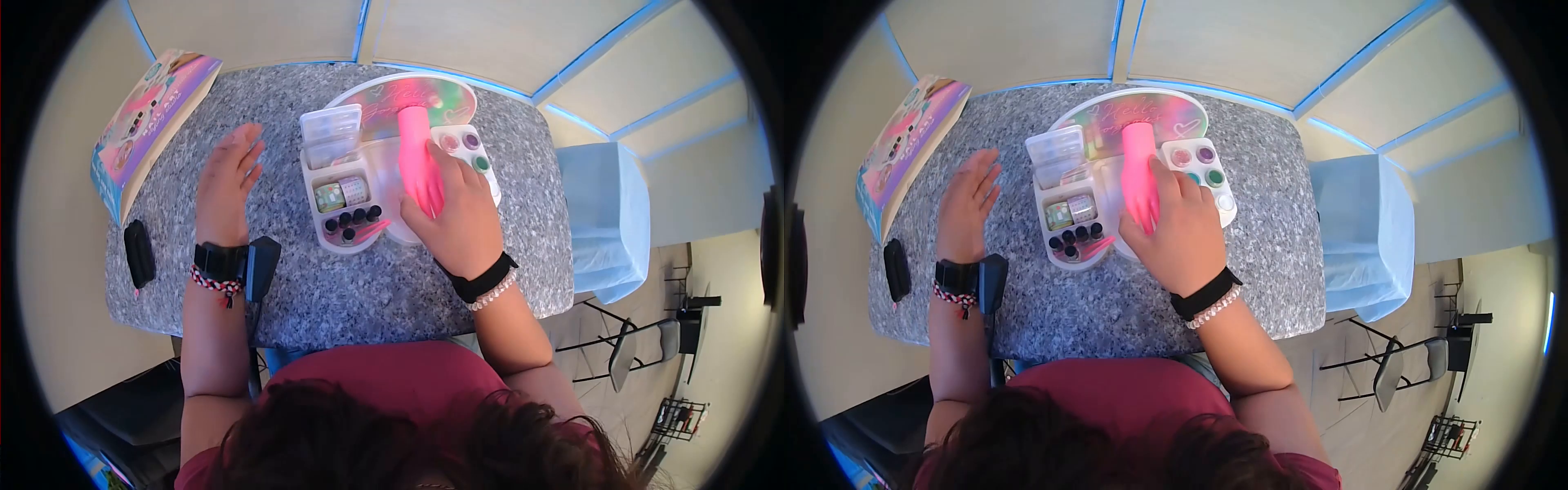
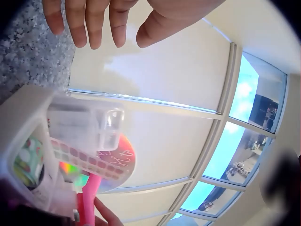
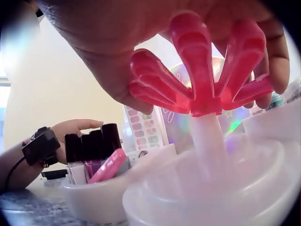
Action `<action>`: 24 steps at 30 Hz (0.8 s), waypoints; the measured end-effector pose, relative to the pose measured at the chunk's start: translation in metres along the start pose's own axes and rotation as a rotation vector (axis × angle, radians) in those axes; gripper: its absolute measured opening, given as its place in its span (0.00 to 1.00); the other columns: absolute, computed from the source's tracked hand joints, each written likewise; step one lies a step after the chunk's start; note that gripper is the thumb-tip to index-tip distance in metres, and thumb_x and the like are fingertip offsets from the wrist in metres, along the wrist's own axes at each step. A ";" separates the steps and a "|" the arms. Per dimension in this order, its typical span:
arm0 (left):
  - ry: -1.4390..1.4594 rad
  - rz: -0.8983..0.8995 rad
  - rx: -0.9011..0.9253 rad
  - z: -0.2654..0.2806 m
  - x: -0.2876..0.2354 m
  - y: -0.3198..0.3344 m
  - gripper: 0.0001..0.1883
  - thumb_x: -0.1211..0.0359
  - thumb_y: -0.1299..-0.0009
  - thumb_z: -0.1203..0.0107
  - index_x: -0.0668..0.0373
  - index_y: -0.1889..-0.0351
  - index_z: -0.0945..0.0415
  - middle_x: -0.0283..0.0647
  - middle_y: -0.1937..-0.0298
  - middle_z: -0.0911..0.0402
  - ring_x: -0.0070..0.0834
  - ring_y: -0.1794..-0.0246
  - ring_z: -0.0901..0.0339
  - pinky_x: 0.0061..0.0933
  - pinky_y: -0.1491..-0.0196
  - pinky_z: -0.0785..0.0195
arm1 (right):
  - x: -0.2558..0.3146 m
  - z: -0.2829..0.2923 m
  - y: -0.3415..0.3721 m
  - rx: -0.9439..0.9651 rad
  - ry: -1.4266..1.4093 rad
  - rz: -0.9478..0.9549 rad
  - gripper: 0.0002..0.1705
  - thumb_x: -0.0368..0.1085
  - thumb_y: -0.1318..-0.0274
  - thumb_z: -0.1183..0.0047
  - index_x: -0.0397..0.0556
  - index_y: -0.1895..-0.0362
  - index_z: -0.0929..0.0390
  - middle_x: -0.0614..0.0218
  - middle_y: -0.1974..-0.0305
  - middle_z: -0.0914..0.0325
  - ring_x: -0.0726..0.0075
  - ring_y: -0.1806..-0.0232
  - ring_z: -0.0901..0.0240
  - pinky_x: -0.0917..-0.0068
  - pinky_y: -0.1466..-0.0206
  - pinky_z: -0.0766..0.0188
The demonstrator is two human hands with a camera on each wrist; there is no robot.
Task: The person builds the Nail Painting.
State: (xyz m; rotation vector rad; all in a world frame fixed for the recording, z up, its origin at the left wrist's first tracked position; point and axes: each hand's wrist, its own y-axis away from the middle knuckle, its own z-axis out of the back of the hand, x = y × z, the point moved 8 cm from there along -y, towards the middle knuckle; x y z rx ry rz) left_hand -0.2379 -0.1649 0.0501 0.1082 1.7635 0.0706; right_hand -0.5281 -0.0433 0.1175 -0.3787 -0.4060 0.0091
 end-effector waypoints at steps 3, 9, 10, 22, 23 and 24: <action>0.018 0.042 -0.019 0.008 0.011 -0.007 0.28 0.52 0.12 0.55 0.58 0.21 0.33 0.41 0.21 0.26 0.32 0.22 0.29 0.37 0.24 0.39 | 0.004 0.000 -0.002 -0.051 0.069 0.049 0.43 0.49 0.44 0.31 0.45 0.27 0.27 0.42 0.42 0.20 0.35 0.45 0.23 0.46 0.40 0.25; -0.071 -0.045 0.009 0.004 0.001 -0.001 0.25 0.53 0.14 0.49 0.56 0.26 0.27 0.39 0.25 0.22 0.30 0.25 0.27 0.37 0.26 0.38 | 0.015 -0.002 -0.003 -0.023 0.161 0.069 0.41 0.52 0.45 0.29 0.46 0.31 0.22 0.42 0.43 0.20 0.35 0.45 0.22 0.47 0.41 0.23; -0.069 -0.049 0.009 0.003 0.000 0.001 0.25 0.53 0.14 0.49 0.56 0.26 0.27 0.39 0.25 0.22 0.30 0.25 0.27 0.37 0.26 0.38 | 0.014 -0.004 -0.003 -0.009 0.166 0.050 0.41 0.53 0.45 0.29 0.47 0.31 0.22 0.42 0.43 0.20 0.35 0.47 0.23 0.46 0.41 0.23; -0.141 -0.035 0.060 -0.004 0.010 0.001 0.21 0.52 0.15 0.45 0.54 0.33 0.21 0.35 0.31 0.17 0.28 0.33 0.22 0.33 0.32 0.33 | 0.015 -0.022 -0.036 -0.034 0.402 -0.051 0.46 0.65 0.48 0.29 0.51 0.32 0.20 0.55 0.52 0.19 0.48 0.51 0.21 0.49 0.54 0.26; -0.151 -0.043 0.064 -0.006 0.011 0.000 0.21 0.52 0.15 0.45 0.54 0.33 0.21 0.35 0.31 0.17 0.28 0.33 0.22 0.33 0.32 0.33 | 0.014 -0.025 -0.042 -0.048 0.409 -0.051 0.45 0.66 0.48 0.30 0.51 0.33 0.20 0.54 0.53 0.19 0.48 0.51 0.20 0.48 0.54 0.26; -0.157 -0.010 0.110 -0.010 0.015 0.000 0.22 0.52 0.15 0.45 0.55 0.32 0.22 0.37 0.30 0.17 0.28 0.33 0.22 0.33 0.32 0.32 | 0.014 -0.027 -0.048 -0.061 0.418 -0.053 0.45 0.67 0.47 0.30 0.51 0.33 0.20 0.54 0.54 0.19 0.47 0.51 0.20 0.48 0.55 0.26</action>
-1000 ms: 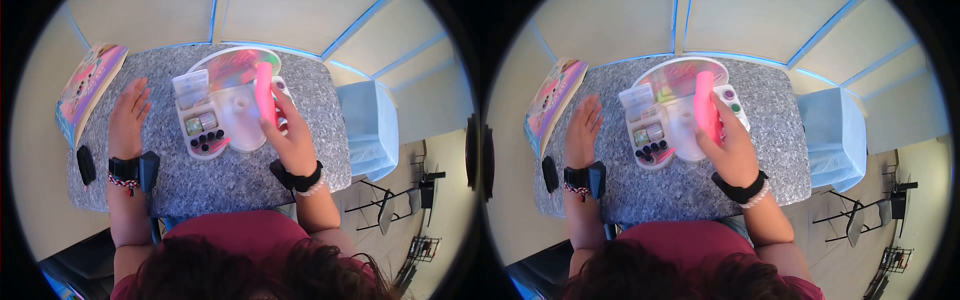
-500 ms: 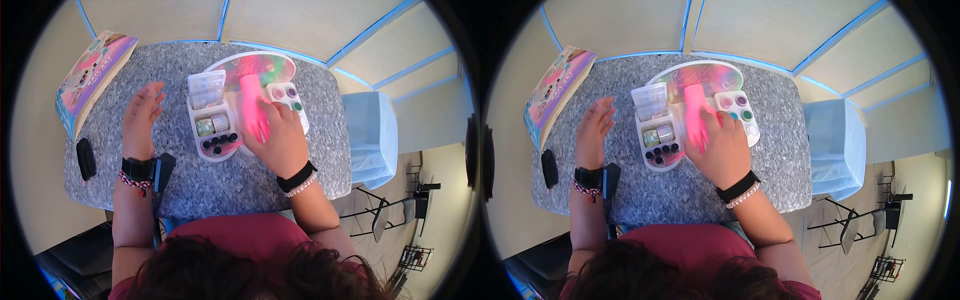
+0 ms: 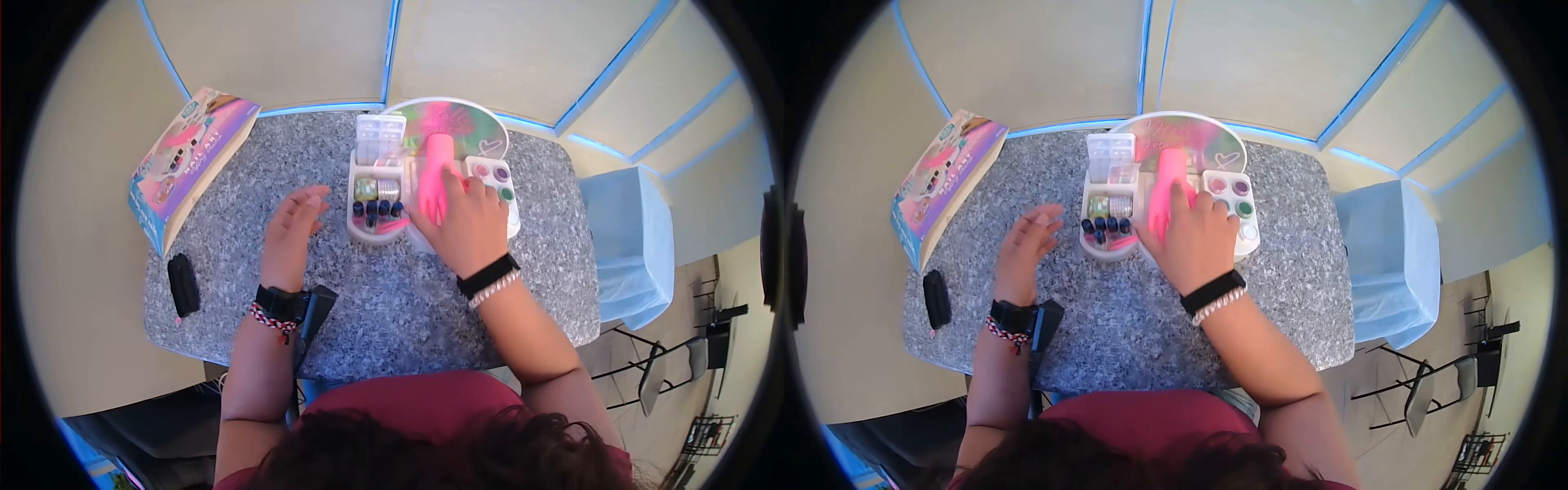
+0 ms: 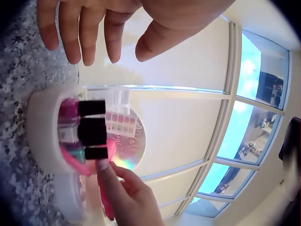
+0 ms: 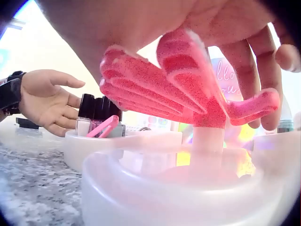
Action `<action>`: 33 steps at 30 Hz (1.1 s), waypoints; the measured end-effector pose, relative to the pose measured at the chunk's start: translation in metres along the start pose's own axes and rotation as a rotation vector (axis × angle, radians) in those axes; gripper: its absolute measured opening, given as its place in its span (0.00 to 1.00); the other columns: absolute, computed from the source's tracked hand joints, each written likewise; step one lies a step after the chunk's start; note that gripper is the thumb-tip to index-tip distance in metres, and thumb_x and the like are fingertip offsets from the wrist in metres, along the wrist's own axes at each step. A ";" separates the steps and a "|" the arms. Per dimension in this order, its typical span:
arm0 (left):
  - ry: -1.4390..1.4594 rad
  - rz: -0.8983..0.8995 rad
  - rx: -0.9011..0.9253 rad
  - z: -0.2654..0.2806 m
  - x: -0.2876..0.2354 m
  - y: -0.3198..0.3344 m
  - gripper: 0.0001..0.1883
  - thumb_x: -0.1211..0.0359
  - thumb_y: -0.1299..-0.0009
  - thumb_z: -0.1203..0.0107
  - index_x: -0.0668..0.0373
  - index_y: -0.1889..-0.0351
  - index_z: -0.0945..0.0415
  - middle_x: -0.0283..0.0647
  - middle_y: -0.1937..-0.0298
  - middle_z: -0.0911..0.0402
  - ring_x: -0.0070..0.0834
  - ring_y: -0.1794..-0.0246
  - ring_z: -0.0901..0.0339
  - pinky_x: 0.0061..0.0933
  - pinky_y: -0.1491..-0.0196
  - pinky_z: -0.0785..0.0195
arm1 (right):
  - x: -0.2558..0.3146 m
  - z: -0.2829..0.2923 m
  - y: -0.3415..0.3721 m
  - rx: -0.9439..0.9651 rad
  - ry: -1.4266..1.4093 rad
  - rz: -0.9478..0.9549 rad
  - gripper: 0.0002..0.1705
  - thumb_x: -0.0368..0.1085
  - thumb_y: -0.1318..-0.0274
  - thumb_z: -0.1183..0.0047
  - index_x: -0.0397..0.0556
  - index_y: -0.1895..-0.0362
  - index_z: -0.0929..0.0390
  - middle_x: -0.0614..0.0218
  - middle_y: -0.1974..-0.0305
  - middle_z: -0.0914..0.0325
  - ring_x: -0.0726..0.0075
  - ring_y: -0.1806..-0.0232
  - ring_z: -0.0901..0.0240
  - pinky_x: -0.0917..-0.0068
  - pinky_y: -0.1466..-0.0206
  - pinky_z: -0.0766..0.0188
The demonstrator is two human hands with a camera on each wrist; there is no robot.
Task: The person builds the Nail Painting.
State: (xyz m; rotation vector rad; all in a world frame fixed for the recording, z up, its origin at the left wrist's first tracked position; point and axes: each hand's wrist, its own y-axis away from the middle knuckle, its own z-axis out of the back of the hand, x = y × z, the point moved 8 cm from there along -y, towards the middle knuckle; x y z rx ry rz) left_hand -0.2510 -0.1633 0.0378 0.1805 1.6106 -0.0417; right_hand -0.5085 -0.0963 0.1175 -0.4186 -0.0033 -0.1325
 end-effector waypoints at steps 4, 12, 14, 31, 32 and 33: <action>0.056 0.069 0.092 -0.017 0.010 0.000 0.25 0.51 0.15 0.46 0.57 0.29 0.25 0.42 0.29 0.18 0.30 0.30 0.22 0.33 0.31 0.31 | -0.007 0.004 -0.012 -0.023 -0.029 0.092 0.45 0.69 0.44 0.33 0.48 0.35 0.19 0.50 0.53 0.18 0.44 0.49 0.20 0.45 0.53 0.23; 0.137 0.052 0.096 -0.023 0.009 0.002 0.29 0.53 0.12 0.52 0.63 0.22 0.32 0.51 0.25 0.24 0.39 0.25 0.25 0.41 0.24 0.34 | -0.148 -0.038 0.021 -0.176 -0.809 -0.330 0.45 0.63 0.26 0.46 0.38 0.24 0.29 0.37 0.28 0.28 0.42 0.23 0.33 0.52 0.18 0.43; 0.205 0.063 0.095 -0.024 0.011 0.001 0.30 0.54 0.12 0.54 0.66 0.21 0.34 0.54 0.24 0.25 0.41 0.23 0.26 0.43 0.22 0.34 | -0.159 -0.059 0.043 -0.062 -1.491 -0.742 0.45 0.62 0.21 0.51 0.34 0.22 0.34 0.47 0.22 0.33 0.54 0.18 0.39 0.58 0.15 0.47; 0.345 0.031 -0.207 0.019 0.030 -0.012 0.26 0.48 0.13 0.51 0.54 0.71 0.27 0.23 0.82 0.38 0.13 0.84 0.48 0.23 0.79 0.57 | -0.218 -0.047 0.068 -0.549 -1.798 -0.843 0.26 0.53 0.18 0.55 0.59 0.74 0.39 0.78 0.78 0.46 0.75 0.78 0.50 0.71 0.72 0.47; 0.343 0.031 -0.206 0.018 0.028 -0.012 0.26 0.48 0.13 0.51 0.54 0.71 0.27 0.23 0.82 0.38 0.13 0.84 0.48 0.23 0.79 0.57 | -0.220 -0.045 0.069 -0.551 -1.799 -0.845 0.26 0.53 0.18 0.55 0.59 0.74 0.39 0.78 0.78 0.46 0.75 0.78 0.50 0.71 0.72 0.47; 0.315 0.020 -0.226 0.017 0.026 -0.011 0.26 0.48 0.13 0.50 0.53 0.72 0.30 0.22 0.82 0.42 0.12 0.85 0.50 0.23 0.79 0.59 | -0.220 -0.047 0.069 -0.509 -1.828 -0.848 0.27 0.51 0.18 0.55 0.59 0.75 0.40 0.79 0.79 0.47 0.77 0.80 0.53 0.72 0.75 0.51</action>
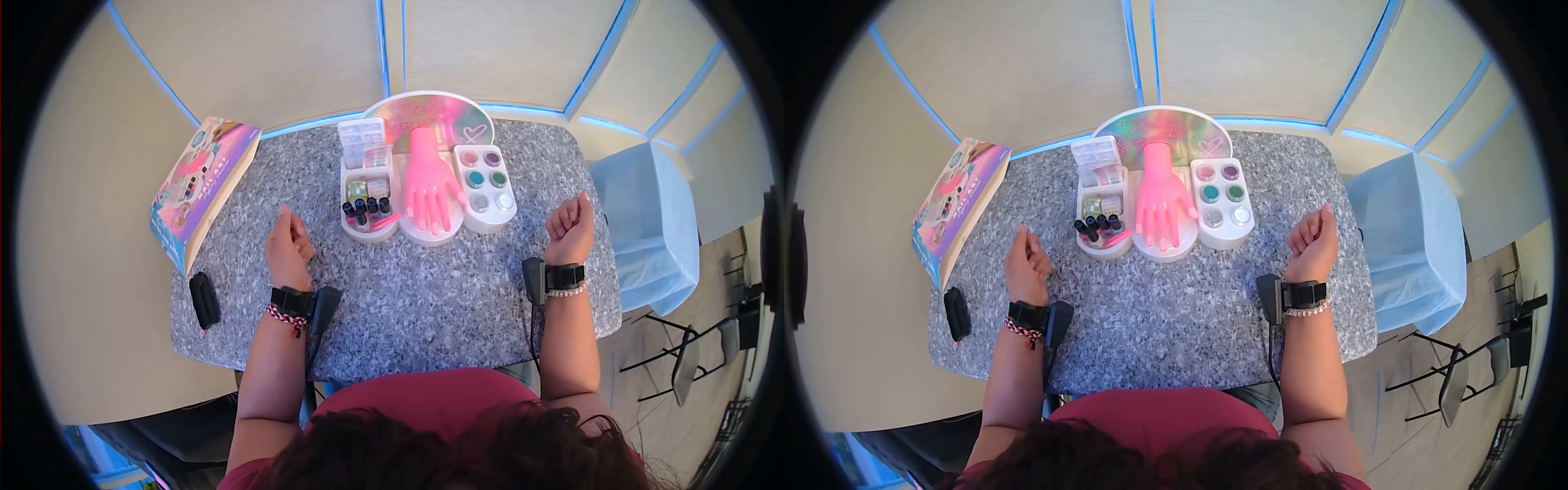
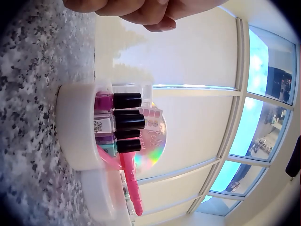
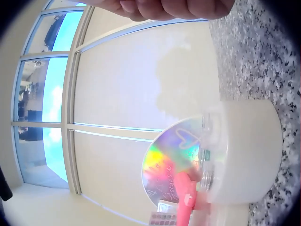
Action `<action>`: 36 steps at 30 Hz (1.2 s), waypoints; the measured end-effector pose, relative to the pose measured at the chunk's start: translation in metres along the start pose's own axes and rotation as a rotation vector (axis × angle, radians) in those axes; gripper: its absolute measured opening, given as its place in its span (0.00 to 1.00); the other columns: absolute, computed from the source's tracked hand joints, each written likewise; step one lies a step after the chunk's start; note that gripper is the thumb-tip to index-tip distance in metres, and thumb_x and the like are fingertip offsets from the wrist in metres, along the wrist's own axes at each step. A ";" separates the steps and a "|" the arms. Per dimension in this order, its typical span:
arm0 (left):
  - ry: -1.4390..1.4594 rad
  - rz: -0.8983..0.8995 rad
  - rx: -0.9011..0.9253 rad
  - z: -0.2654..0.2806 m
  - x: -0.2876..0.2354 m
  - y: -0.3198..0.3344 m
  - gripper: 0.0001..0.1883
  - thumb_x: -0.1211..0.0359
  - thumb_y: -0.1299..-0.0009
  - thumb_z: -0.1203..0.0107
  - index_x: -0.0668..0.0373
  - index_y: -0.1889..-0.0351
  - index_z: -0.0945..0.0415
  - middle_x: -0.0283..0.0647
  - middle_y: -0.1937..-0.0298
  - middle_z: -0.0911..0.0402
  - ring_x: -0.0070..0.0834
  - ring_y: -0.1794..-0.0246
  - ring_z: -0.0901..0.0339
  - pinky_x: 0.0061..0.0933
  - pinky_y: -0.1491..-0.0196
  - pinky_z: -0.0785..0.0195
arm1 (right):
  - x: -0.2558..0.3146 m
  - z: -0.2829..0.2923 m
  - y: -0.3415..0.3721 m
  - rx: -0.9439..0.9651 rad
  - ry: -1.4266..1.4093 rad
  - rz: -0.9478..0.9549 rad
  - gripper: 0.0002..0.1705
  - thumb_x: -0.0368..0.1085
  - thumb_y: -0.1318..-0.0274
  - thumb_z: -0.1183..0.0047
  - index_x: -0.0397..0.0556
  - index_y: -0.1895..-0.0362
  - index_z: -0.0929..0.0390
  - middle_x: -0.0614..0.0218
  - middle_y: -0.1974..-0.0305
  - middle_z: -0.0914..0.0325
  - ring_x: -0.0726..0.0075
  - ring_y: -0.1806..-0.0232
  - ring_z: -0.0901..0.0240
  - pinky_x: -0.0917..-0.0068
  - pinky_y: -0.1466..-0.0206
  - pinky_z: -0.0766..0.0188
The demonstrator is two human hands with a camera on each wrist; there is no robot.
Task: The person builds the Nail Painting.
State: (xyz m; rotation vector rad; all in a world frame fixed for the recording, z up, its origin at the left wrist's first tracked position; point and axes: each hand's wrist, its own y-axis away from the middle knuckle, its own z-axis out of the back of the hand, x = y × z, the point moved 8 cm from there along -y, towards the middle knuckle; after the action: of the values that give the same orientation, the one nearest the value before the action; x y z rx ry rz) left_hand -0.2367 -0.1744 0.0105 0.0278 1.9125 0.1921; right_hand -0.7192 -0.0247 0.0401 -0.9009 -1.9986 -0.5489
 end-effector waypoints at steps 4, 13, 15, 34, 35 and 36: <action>-0.054 -0.048 0.009 -0.002 -0.004 0.001 0.26 0.49 0.13 0.49 0.52 0.75 0.31 0.21 0.83 0.45 0.12 0.85 0.52 0.23 0.79 0.59 | -0.001 -0.007 0.006 0.001 0.017 -0.006 0.28 0.50 0.19 0.53 0.61 0.77 0.43 0.80 0.81 0.50 0.79 0.83 0.59 0.72 0.79 0.60; -0.079 -0.087 0.004 -0.001 -0.008 0.001 0.26 0.50 0.14 0.48 0.52 0.75 0.31 0.20 0.84 0.46 0.12 0.85 0.53 0.24 0.79 0.60 | -0.004 -0.011 0.008 0.024 0.027 -0.019 0.28 0.49 0.21 0.51 0.61 0.78 0.44 0.81 0.82 0.51 0.79 0.83 0.59 0.71 0.78 0.60; -0.079 -0.086 0.007 -0.002 -0.008 0.002 0.26 0.50 0.14 0.48 0.53 0.75 0.31 0.20 0.84 0.47 0.12 0.85 0.53 0.24 0.79 0.60 | -0.005 -0.011 0.008 0.024 0.033 -0.018 0.28 0.49 0.21 0.51 0.61 0.78 0.44 0.81 0.82 0.51 0.79 0.83 0.59 0.71 0.78 0.60; -0.094 -0.118 0.033 -0.002 -0.023 0.011 0.25 0.52 0.13 0.50 0.56 0.72 0.27 0.22 0.81 0.41 0.12 0.82 0.48 0.23 0.76 0.56 | -0.012 -0.009 0.006 0.025 0.054 -0.047 0.29 0.50 0.20 0.51 0.61 0.79 0.43 0.80 0.82 0.51 0.78 0.82 0.57 0.72 0.78 0.59; -0.097 -0.131 0.005 0.002 -0.038 0.019 0.25 0.52 0.13 0.50 0.56 0.72 0.27 0.22 0.81 0.41 0.12 0.82 0.48 0.23 0.76 0.56 | -0.012 -0.009 0.005 0.016 0.043 -0.068 0.29 0.50 0.19 0.51 0.61 0.78 0.42 0.81 0.82 0.51 0.79 0.82 0.58 0.73 0.78 0.59; -0.135 -0.262 0.011 0.003 -0.064 0.034 0.23 0.54 0.13 0.49 0.57 0.70 0.24 0.23 0.80 0.38 0.12 0.81 0.45 0.22 0.75 0.54 | -0.012 -0.007 0.003 0.037 0.024 -0.069 0.28 0.50 0.19 0.51 0.61 0.78 0.42 0.81 0.81 0.50 0.80 0.82 0.58 0.73 0.78 0.59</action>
State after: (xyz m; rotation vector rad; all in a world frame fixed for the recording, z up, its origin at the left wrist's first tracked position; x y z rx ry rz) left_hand -0.2143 -0.1480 0.0745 -0.1967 1.7632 0.0021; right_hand -0.7086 -0.0318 0.0337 -0.8015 -2.0176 -0.5570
